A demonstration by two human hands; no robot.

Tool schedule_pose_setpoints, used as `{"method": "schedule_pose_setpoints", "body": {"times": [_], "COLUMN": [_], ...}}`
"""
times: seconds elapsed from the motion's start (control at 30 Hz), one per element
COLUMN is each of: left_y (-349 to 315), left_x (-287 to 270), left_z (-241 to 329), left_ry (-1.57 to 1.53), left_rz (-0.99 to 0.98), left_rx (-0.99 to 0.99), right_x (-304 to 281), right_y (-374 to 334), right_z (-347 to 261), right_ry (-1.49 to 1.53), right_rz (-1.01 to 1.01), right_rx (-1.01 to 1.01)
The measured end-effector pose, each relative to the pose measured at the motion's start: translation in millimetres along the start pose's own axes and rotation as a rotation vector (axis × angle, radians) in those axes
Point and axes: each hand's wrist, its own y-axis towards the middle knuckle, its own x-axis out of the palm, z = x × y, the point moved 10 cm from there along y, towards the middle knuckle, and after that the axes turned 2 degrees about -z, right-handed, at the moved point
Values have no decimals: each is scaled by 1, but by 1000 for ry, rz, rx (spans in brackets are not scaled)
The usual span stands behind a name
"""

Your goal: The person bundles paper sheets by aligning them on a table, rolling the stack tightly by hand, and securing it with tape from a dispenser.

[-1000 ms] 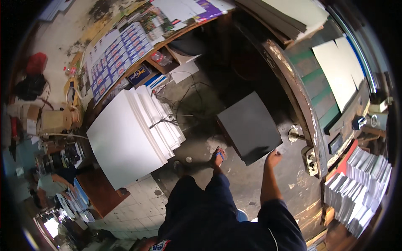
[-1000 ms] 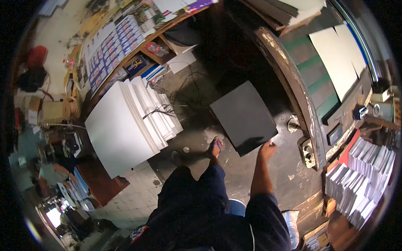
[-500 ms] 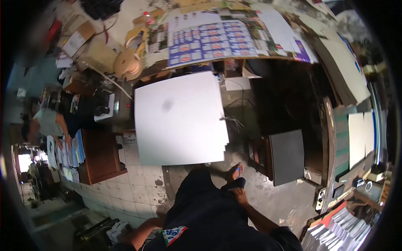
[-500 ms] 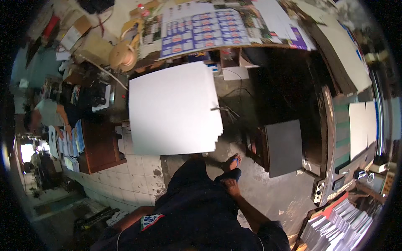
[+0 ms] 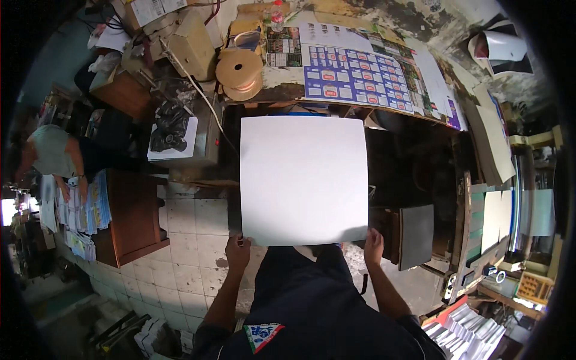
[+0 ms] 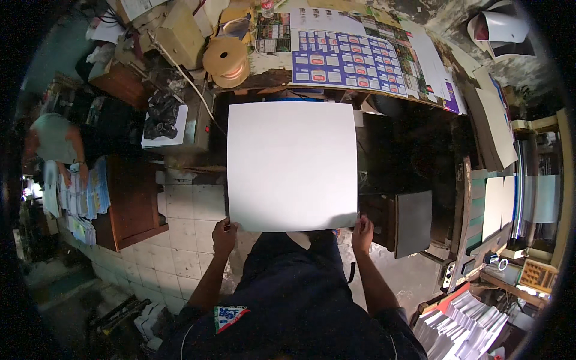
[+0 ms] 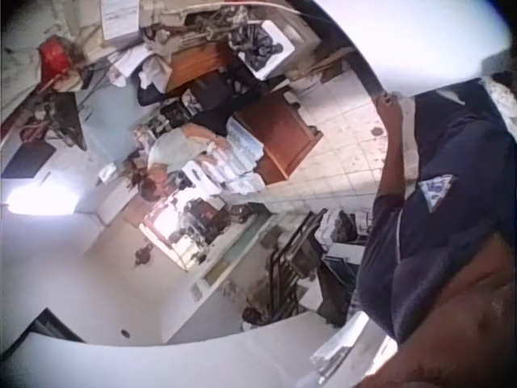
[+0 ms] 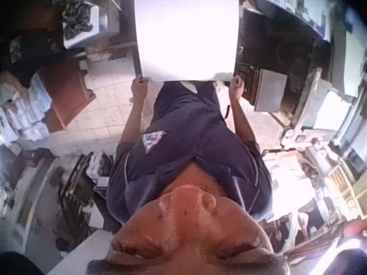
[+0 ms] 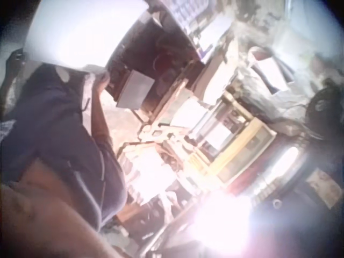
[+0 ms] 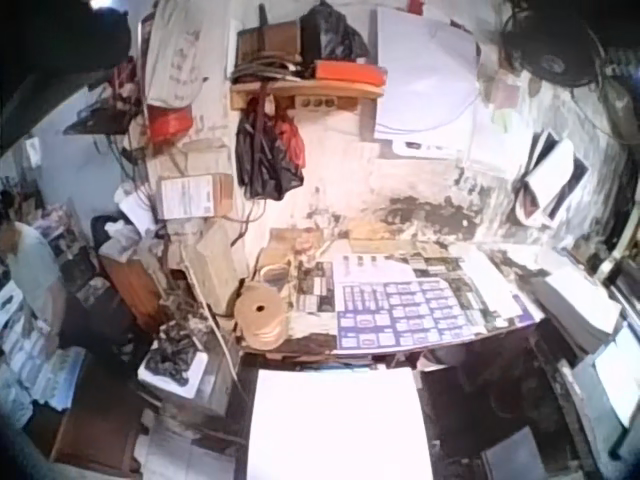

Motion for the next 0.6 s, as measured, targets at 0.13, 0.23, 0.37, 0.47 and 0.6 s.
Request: {"method": "schedule_pose_setpoints", "body": {"times": [0.13, 0.23, 0.37, 0.47, 0.6], "left_y": [0, 0, 0, 0, 2], "left_x": [-7, -9, -10, -10, 0], "left_z": [6, 10, 27, 21, 19], "left_ry": [4, 122, 152, 178, 184], "left_rz": [40, 54, 6, 77, 3], "left_rx": [-8, 9, -19, 38, 50], "right_x": [13, 12, 11, 13, 17], "right_y": [22, 23, 28, 33, 38], "right_z": [-22, -20, -5, 1, 31], "right_ry": [-103, -144, -210, -280, -13], "right_rz": [-176, -162, -167, -128, -345], "right_rx": [182, 207, 221, 123, 380]}}
